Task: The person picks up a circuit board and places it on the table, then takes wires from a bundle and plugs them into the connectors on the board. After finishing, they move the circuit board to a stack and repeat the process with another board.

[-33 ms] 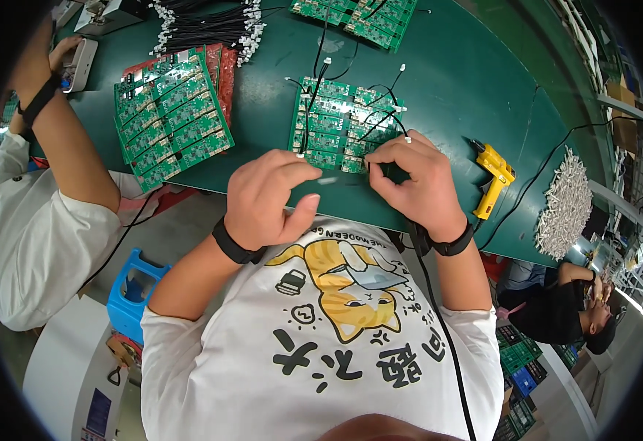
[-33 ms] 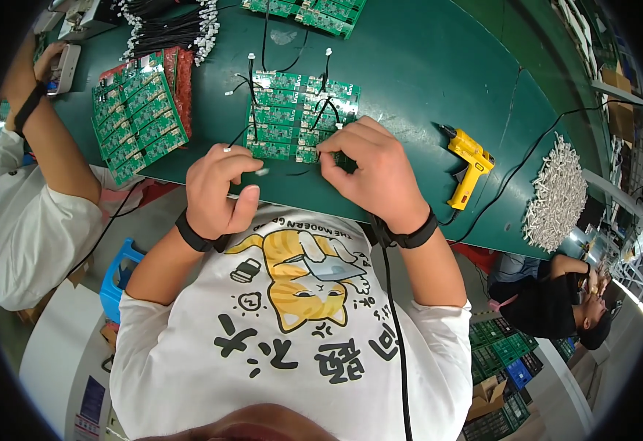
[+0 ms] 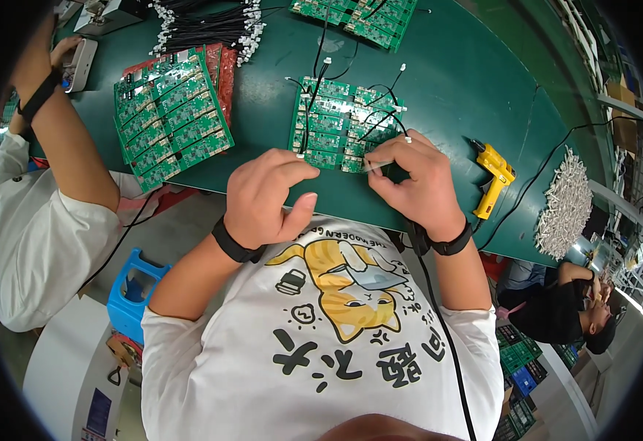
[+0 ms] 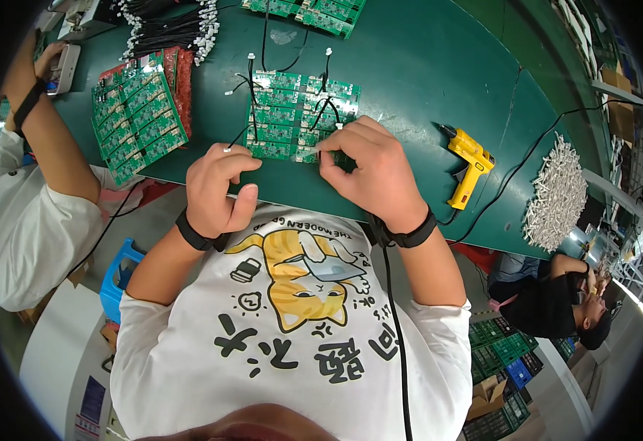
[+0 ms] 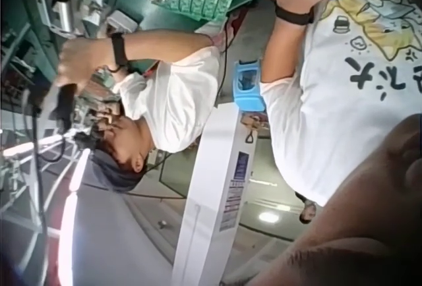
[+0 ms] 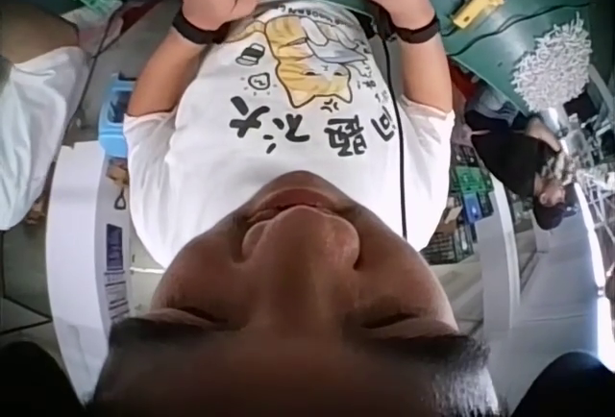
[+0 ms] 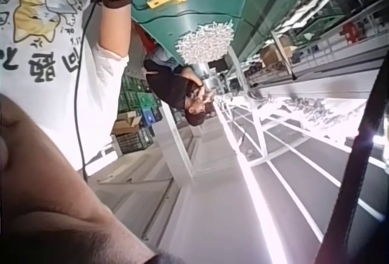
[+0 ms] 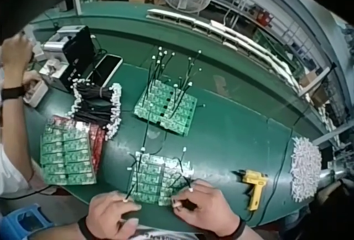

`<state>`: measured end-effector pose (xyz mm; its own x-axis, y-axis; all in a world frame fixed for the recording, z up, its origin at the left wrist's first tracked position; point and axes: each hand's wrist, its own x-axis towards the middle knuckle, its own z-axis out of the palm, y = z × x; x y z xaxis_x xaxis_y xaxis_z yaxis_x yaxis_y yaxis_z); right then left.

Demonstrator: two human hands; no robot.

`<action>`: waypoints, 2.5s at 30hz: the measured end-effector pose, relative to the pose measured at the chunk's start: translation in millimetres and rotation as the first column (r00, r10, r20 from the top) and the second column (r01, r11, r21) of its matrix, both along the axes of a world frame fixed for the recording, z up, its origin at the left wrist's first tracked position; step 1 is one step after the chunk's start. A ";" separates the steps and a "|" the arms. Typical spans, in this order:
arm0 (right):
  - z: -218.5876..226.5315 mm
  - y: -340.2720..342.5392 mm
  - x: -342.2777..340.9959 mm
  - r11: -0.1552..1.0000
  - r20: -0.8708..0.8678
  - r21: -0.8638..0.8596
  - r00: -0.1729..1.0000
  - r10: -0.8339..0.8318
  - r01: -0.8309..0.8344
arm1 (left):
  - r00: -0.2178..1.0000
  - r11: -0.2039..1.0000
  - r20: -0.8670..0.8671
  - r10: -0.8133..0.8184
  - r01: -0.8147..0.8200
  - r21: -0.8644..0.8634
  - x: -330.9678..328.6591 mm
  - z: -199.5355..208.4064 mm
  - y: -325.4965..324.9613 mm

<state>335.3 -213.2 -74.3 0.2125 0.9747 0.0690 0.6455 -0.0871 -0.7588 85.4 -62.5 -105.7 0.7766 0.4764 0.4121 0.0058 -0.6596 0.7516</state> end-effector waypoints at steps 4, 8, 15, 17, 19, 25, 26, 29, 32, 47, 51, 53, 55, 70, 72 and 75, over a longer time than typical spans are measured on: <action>-2.2 8.6 -3.1 0.999 -0.005 0.046 1.000 0.009 -0.009 | 0.999 0.999 -0.035 0.026 -0.025 0.027 -2.3 -16.0 1.3; 1.2 13.9 -9.4 0.998 0.072 0.043 0.997 0.039 -0.042 | 0.997 0.996 -0.044 0.058 -0.055 0.069 4.5 -15.8 0.2; 2.6 12.9 -15.2 0.998 0.147 0.034 0.988 0.043 -0.048 | 0.981 0.954 -0.146 0.131 -0.085 0.287 14.5 -15.9 -5.8; -4.1 10.4 -16.4 0.995 0.139 0.093 0.990 0.022 -0.035 | 0.982 0.945 -0.125 0.143 -0.097 0.313 15.2 -14.8 -6.1; -8.6 5.9 -17.3 0.995 0.156 0.091 0.987 0.021 -0.036 | 0.982 0.939 -0.114 0.150 -0.106 0.326 15.6 -14.4 -6.4; -7.4 0.0 -20.0 0.997 0.222 0.067 0.975 0.023 -0.039 | 0.980 0.941 -0.120 0.155 -0.110 0.320 16.2 -15.3 -7.1; -6.2 0.9 -20.1 0.997 0.223 0.066 0.974 0.024 -0.040 | 0.980 0.940 -0.120 0.156 -0.111 0.321 16.3 -15.5 -7.2; 0.3 7.3 -20.6 0.998 0.169 0.066 0.986 0.000 -0.011 | 0.980 0.942 -0.123 0.157 -0.111 0.318 15.4 -13.6 -7.8; -0.7 13.0 -14.2 0.999 0.082 0.037 0.996 -0.022 0.019 | 0.980 0.942 -0.118 0.160 -0.115 0.316 15.9 -13.5 -8.6; 5.7 19.1 -14.5 1.000 0.123 0.003 0.992 0.026 -0.026 | 0.987 0.937 -0.080 0.142 -0.108 0.333 17.2 -12.2 -3.9; 11.4 14.5 -17.4 0.993 0.296 0.115 0.955 -0.024 -0.010 | 0.992 0.949 -0.006 0.129 -0.122 0.291 9.6 -12.4 -6.1; 9.5 5.8 -17.3 0.983 0.173 0.184 0.984 -0.052 0.020 | 0.990 0.965 0.085 0.117 -0.133 0.227 3.4 -17.8 -5.0; 17.3 -5.5 -10.4 0.985 0.148 0.171 0.988 -0.038 0.012 | 0.985 0.970 0.136 0.108 -0.134 0.202 -0.4 -21.9 -6.0; 74.3 50.1 57.2 0.624 -0.152 0.727 0.953 -0.262 0.288 | 0.997 0.989 0.066 0.031 -0.040 0.141 0.7 -19.4 -4.8; 73.0 89.2 71.1 0.587 -0.167 0.741 0.936 -0.311 0.327 | 0.998 0.988 0.060 0.027 -0.036 0.150 0.7 -16.6 -5.1; 68.3 132.5 67.3 0.602 -0.188 0.727 0.939 -0.289 0.330 | 0.998 0.987 0.049 0.026 -0.033 0.155 2.8 -14.6 -3.0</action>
